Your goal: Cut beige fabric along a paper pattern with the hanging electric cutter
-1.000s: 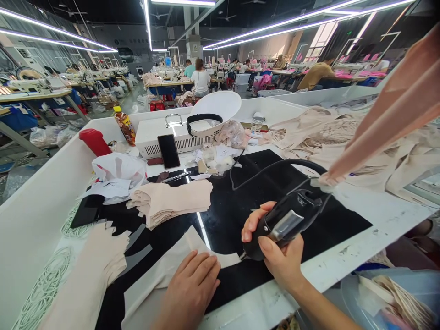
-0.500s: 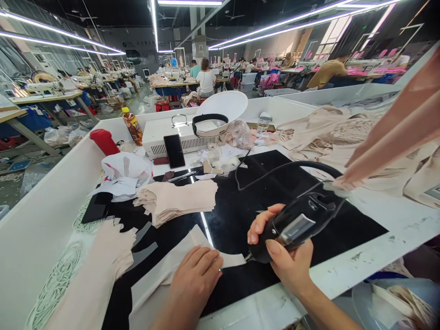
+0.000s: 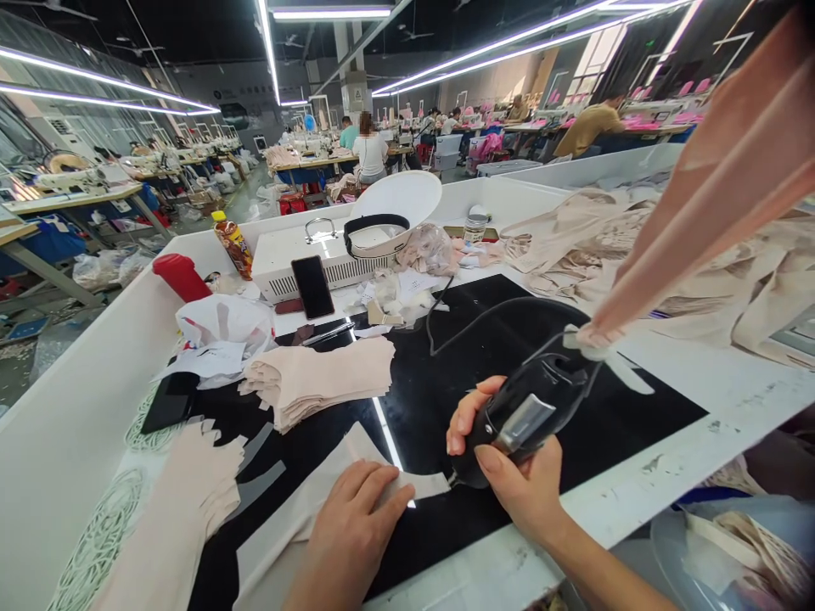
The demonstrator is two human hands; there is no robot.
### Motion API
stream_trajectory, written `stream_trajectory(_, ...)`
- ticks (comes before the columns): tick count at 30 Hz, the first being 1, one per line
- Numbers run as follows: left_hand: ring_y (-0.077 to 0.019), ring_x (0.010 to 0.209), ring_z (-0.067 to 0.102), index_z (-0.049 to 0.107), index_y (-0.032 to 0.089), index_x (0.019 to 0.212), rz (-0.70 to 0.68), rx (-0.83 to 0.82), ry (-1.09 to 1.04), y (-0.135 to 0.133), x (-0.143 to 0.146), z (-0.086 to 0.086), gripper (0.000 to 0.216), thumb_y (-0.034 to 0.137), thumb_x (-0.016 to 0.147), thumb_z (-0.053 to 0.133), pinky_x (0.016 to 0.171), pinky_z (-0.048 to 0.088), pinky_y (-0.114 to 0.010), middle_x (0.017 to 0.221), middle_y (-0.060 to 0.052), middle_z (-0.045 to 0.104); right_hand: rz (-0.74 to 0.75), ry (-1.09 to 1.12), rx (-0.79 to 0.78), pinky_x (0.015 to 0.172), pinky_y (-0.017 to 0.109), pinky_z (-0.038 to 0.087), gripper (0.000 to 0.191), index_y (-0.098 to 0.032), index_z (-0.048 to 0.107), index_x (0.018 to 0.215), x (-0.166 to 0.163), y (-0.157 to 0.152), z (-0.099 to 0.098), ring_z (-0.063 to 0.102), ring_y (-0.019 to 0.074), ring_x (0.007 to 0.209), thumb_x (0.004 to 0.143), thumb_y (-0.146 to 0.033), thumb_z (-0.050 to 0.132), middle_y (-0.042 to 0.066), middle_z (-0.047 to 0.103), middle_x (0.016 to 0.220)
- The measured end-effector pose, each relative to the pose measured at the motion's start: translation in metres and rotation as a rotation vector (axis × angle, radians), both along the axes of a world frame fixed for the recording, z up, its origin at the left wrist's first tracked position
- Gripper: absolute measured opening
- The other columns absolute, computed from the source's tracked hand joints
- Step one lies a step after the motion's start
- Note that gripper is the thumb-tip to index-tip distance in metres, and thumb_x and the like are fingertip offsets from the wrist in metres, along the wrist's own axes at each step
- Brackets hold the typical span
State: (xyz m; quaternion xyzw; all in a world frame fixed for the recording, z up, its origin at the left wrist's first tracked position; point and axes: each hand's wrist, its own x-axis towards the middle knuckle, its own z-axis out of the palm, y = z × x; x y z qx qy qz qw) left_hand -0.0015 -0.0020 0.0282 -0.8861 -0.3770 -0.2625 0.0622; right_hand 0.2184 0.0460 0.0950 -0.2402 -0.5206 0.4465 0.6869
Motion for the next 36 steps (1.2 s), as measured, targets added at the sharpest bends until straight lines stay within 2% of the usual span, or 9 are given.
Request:
stream_trajectory(8,-0.0236,0.101,0.074,0.073,0.022,0.115,0.048,0.047,-0.079,-0.001,0.008,-0.003,0.034,0.015,0.112,0.04,0.087,0.067,-0.04,0.112,-0.007,0.077,0.06,0.014,-0.016,0.062,0.029,0.058,0.038,-0.032,0.063,0.13,0.003,0.0,-0.008,0.065,0.0144,0.069,0.097,-0.034,0.082,0.0,0.068,0.089)
stream_trajectory(11,-0.023,0.099,0.073,0.073,0.022,0.113,0.053,0.06,-0.084,-0.001,0.01,-0.002,0.031,0.014,0.112,0.043,0.085,0.067,-0.037,0.111,-0.006,0.077,0.036,0.036,-0.03,0.064,0.029,0.059,0.036,-0.031,0.064,0.128,0.002,0.001,-0.005,0.067,0.0149,0.07,0.097,-0.034,0.082,0.0,0.068,0.089)
stream_trajectory(16,-0.023,0.101,0.073,0.073,0.023,0.114,0.083,0.048,-0.088,-0.003,0.01,-0.004,0.032,0.015,0.112,0.042,0.09,0.066,-0.04,0.113,-0.004,0.076,0.006,0.067,-0.025,0.063,0.03,0.059,0.035,-0.03,0.063,0.124,-0.01,0.005,0.003,0.067,0.0157,0.068,0.096,-0.036,0.082,0.0,0.066,0.088)
stream_trajectory(22,-0.0222,0.102,0.072,0.072,0.024,0.116,0.094,0.016,-0.092,-0.005,0.013,-0.007,0.036,0.018,0.114,0.037,0.098,0.064,-0.043,0.114,-0.003,0.076,0.028,0.047,-0.027,0.06,0.03,0.058,0.034,-0.03,0.062,0.123,-0.027,0.008,-0.003,0.066,0.0163,0.067,0.096,-0.037,0.081,0.0,0.067,0.087)
stream_trajectory(36,-0.0221,0.102,0.071,0.072,0.024,0.117,0.103,0.022,-0.101,-0.005,0.014,-0.008,0.036,0.018,0.114,0.036,0.098,0.063,-0.043,0.113,-0.003,0.076,0.043,0.032,-0.022,0.063,0.027,0.059,0.032,-0.031,0.063,0.124,-0.031,0.006,-0.008,0.066,0.0138,0.069,0.098,-0.034,0.081,-0.001,0.067,0.088)
